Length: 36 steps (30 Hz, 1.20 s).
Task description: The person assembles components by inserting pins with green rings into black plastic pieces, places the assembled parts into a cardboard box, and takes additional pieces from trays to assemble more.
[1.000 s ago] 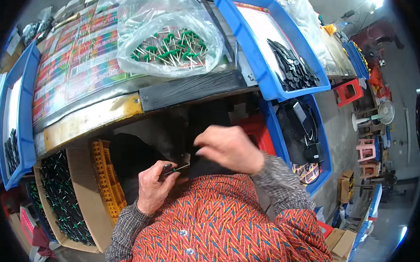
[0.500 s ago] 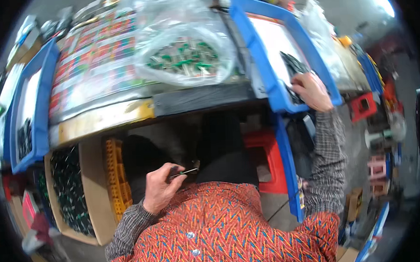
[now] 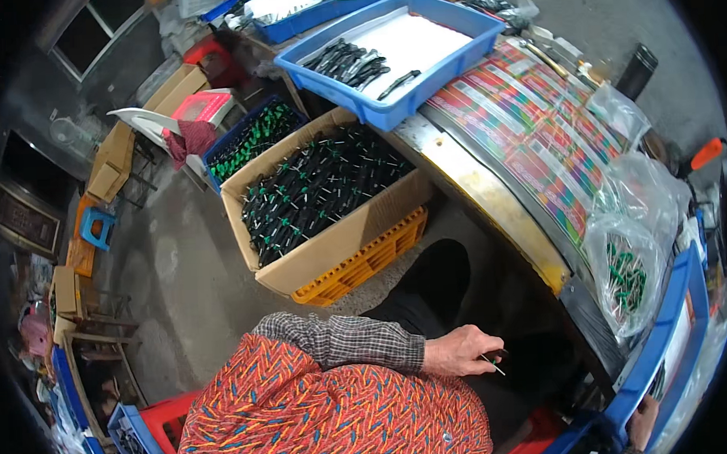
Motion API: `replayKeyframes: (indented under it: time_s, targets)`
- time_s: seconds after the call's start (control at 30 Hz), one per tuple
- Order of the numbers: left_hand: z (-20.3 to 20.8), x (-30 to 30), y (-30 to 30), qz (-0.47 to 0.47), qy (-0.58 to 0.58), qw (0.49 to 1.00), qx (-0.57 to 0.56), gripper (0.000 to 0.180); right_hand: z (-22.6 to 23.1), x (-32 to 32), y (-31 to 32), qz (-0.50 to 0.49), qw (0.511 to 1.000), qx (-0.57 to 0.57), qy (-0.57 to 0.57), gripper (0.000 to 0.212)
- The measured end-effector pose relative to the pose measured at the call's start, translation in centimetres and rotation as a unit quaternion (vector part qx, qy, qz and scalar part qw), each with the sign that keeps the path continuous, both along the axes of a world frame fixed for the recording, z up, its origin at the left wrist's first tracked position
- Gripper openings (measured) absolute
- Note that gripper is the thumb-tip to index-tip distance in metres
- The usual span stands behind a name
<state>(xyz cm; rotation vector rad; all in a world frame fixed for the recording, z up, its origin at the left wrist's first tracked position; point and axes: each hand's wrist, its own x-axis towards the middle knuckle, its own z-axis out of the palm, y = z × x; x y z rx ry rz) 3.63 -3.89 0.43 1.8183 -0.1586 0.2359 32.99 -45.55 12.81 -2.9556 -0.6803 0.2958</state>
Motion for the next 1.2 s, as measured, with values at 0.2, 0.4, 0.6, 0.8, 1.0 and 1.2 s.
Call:
replayKeyframes:
  time_s: [0.2,0.4,0.6,0.8,1.0,1.2]
  targets:
    - [-0.2,-0.4,0.6,0.012,-0.028,0.999,-0.036,0.018,2.7,-2.4,2.4,-0.069,0.996,-0.058,-0.016,0.035]
    - [0.3,-1.1,1.7,0.018,-0.016,0.997,-0.073,0.019,3.0,-4.5,3.8,-0.108,0.982,0.074,-0.137,0.031]
    - [0.2,-1.6,2.3,0.037,-0.013,0.996,-0.085,0.019,4.4,-7.9,6.2,-0.1,0.937,0.204,-0.265,0.031]
    - [0.9,-1.8,2.4,0.026,0.011,0.994,-0.109,0.018,4.7,-13.0,11.6,-0.093,0.917,0.369,-0.119,0.03]
    - [1.5,-2.0,3.0,0.028,0.055,0.993,-0.096,0.016,1.1,-16.5,17.4,-0.154,0.87,0.463,0.066,0.008]
    - [2.1,-1.5,3.5,0.015,0.155,0.975,-0.157,0.014,-2.7,-18.3,20.3,-0.166,0.784,0.534,0.27,0.01]
